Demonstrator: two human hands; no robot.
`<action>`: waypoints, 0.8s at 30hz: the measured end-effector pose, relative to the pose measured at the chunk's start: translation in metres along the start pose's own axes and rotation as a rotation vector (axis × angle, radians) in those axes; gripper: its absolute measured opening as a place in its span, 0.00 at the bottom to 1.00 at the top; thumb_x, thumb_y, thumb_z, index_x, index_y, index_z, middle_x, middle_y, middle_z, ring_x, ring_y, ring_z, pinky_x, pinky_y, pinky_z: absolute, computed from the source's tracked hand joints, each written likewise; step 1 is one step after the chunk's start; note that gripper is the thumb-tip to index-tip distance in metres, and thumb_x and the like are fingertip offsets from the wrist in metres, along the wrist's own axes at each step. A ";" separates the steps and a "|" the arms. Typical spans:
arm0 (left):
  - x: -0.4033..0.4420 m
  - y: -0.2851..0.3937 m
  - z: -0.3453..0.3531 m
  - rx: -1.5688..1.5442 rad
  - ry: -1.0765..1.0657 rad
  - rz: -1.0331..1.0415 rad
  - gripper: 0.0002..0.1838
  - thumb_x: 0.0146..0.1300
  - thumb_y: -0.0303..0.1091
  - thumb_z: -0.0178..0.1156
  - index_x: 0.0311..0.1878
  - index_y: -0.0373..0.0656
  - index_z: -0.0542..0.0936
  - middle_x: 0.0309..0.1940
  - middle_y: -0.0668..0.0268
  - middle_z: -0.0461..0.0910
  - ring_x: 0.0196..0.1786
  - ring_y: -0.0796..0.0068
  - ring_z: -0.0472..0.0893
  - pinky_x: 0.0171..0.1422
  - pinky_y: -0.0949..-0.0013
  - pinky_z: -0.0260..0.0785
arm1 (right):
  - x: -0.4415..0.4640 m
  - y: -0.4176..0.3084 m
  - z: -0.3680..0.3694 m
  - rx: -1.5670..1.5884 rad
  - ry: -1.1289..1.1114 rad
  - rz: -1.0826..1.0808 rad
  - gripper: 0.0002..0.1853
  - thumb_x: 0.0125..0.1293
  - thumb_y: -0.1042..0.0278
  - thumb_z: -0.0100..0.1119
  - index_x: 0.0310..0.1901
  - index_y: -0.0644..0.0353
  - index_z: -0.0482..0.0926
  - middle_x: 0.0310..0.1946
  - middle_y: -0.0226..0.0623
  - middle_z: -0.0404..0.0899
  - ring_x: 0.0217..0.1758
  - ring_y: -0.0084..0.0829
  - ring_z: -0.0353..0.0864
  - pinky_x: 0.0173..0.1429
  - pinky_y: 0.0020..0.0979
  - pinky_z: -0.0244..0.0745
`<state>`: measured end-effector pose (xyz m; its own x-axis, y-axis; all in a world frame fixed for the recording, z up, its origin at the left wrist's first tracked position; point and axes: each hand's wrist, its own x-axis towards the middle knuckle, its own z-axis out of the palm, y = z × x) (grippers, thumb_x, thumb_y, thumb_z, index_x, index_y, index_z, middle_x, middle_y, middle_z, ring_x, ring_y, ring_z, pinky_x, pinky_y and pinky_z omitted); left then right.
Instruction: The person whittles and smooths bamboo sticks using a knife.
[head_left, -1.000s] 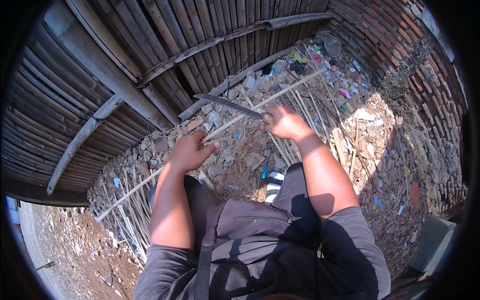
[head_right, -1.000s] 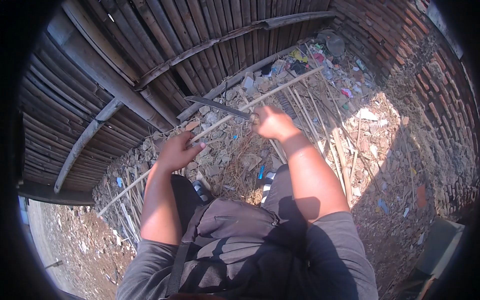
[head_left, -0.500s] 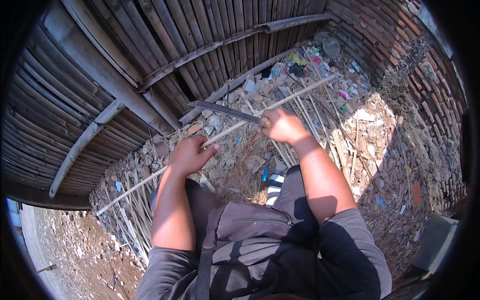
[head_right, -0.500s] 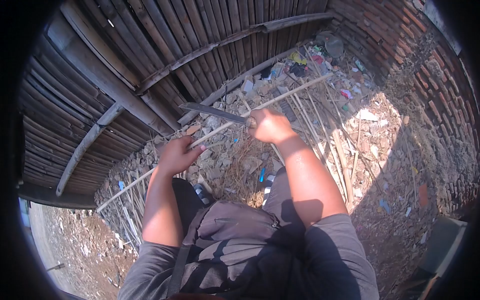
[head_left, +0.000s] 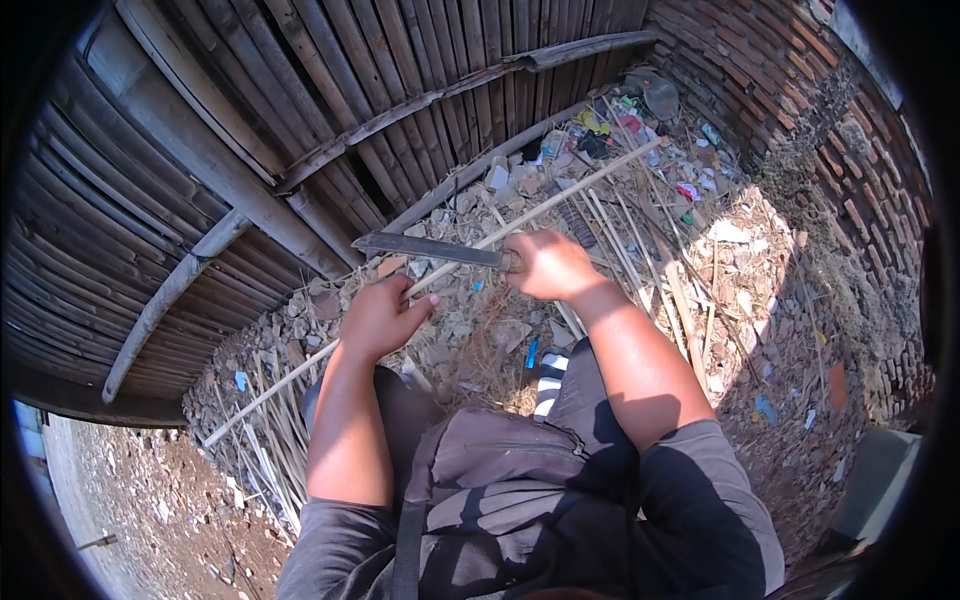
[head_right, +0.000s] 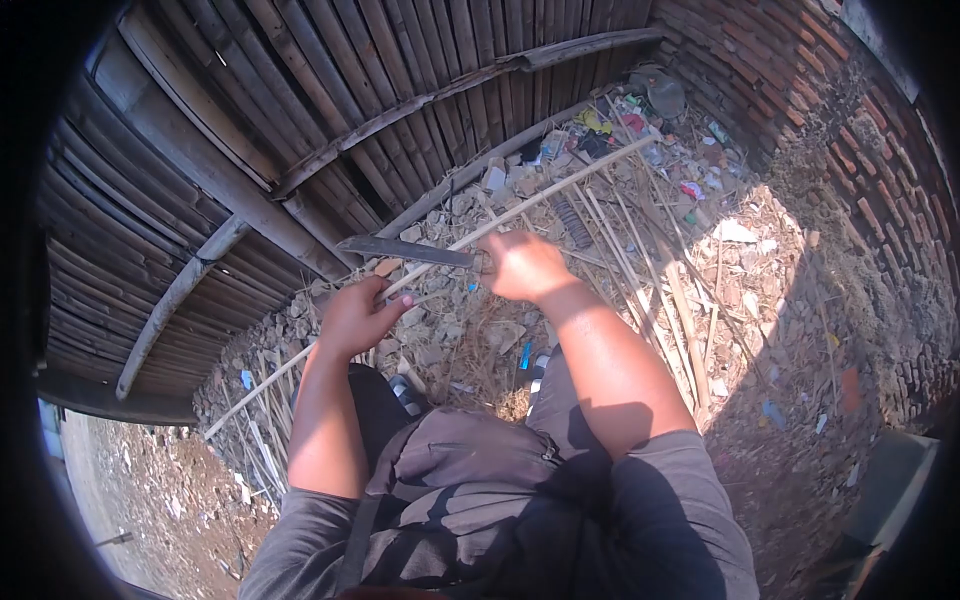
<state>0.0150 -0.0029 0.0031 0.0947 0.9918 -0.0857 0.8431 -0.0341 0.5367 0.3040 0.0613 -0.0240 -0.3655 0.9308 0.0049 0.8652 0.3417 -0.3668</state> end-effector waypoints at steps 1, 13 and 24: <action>0.000 -0.001 -0.001 -0.002 -0.001 0.007 0.31 0.63 0.63 0.71 0.43 0.37 0.85 0.29 0.52 0.85 0.36 0.47 0.87 0.43 0.50 0.77 | -0.001 -0.002 -0.005 0.013 -0.032 0.011 0.29 0.62 0.47 0.74 0.62 0.51 0.83 0.54 0.48 0.86 0.61 0.50 0.85 0.65 0.49 0.82; -0.001 0.001 -0.004 0.020 0.031 0.022 0.29 0.64 0.62 0.71 0.41 0.38 0.85 0.26 0.54 0.84 0.33 0.49 0.86 0.40 0.51 0.76 | 0.007 0.051 -0.008 0.060 0.078 0.137 0.32 0.63 0.46 0.73 0.65 0.55 0.82 0.63 0.51 0.83 0.67 0.52 0.82 0.72 0.47 0.77; 0.001 -0.003 -0.001 -0.011 0.029 0.026 0.30 0.65 0.62 0.71 0.42 0.38 0.86 0.26 0.55 0.83 0.33 0.49 0.86 0.41 0.52 0.76 | -0.001 -0.003 -0.019 0.052 -0.053 0.107 0.30 0.59 0.48 0.75 0.62 0.52 0.84 0.56 0.48 0.87 0.61 0.52 0.86 0.67 0.49 0.81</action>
<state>0.0125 -0.0019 0.0024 0.1014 0.9937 -0.0471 0.8347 -0.0593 0.5476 0.3088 0.0615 -0.0049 -0.2913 0.9528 -0.0855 0.8818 0.2328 -0.4101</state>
